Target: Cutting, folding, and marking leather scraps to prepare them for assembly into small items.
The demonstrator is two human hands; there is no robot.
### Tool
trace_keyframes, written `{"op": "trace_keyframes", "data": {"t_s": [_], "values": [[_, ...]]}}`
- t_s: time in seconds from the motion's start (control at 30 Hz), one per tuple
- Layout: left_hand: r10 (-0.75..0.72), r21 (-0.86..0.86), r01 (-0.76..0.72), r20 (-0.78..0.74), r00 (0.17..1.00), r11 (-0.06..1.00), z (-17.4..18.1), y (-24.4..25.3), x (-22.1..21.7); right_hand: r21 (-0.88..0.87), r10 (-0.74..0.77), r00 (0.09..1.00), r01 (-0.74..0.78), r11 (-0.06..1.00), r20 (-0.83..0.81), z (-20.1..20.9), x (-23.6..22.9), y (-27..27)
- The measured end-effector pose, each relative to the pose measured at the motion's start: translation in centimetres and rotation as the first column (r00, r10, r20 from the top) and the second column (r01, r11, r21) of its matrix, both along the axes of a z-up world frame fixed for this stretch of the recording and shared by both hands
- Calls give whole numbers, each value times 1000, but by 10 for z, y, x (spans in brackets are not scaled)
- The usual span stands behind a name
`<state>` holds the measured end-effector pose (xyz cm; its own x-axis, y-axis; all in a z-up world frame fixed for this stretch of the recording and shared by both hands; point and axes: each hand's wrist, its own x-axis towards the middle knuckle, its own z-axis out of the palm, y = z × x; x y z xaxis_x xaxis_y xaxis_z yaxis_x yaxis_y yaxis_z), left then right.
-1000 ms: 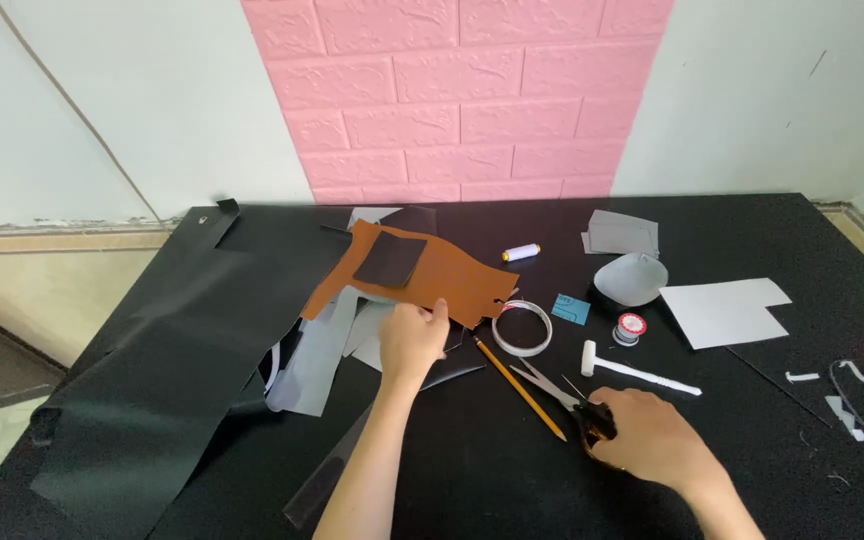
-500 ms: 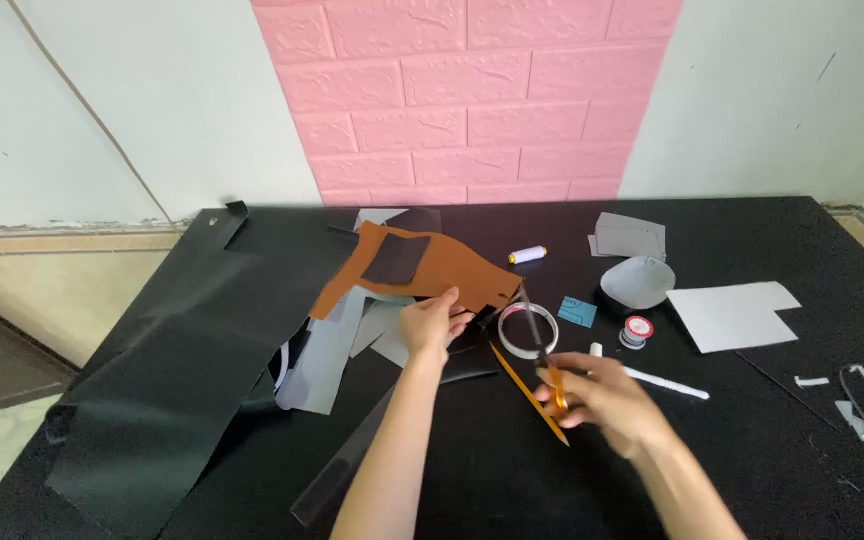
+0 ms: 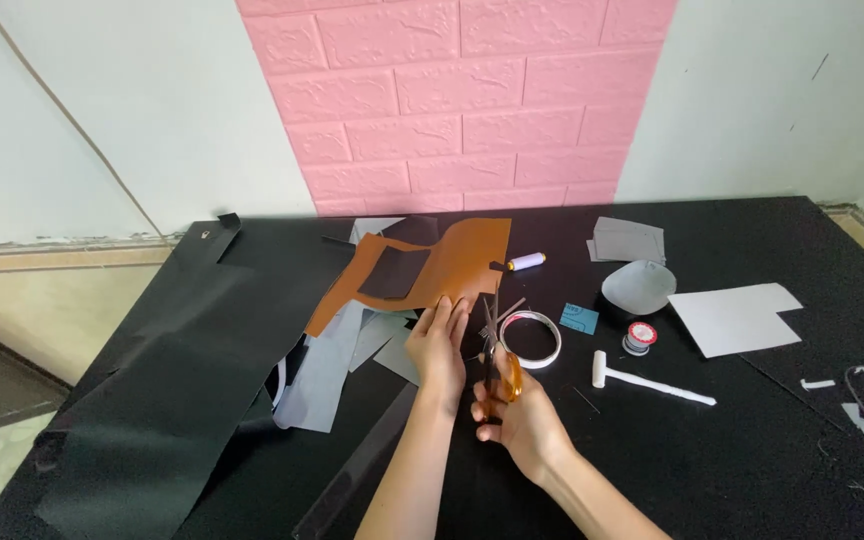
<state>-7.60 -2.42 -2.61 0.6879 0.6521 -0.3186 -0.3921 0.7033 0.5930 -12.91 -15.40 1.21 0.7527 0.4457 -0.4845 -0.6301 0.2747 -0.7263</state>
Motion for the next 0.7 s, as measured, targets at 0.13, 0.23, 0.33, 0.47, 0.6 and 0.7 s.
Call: {"op": "trace_keyframes", "data": {"t_s": [0.13, 0.23, 0.33, 0.47, 0.6, 0.7], "values": [[9, -37, -10, -4, 1000, 999, -5, 1, 3, 17, -50, 995, 49, 999, 86, 2, -3, 7], [28, -76, -30, -25, 999, 997, 1, 0, 4, -23, -89, 990, 92, 995, 112, -4, 1, 8], [27, -115, -30, -26, 999, 993, 9, 0, 3, -51, -70, 988, 78, 996, 138, -6, 0, 7], [7, -127, -8, -8, 1000, 992, 3, 2, 8, -118, -37, 974, 65, 991, 222, -1, 1, 6], [22, -165, -21, 1, 1000, 986, 4, -2, 8, -155, -13, 955, 61, 986, 297, 6, 8, 8], [12, -198, -9, 11, 1000, 980, 0, -4, 9, -197, 5, 961, 51, 979, 275, 10, 10, 9]]}}
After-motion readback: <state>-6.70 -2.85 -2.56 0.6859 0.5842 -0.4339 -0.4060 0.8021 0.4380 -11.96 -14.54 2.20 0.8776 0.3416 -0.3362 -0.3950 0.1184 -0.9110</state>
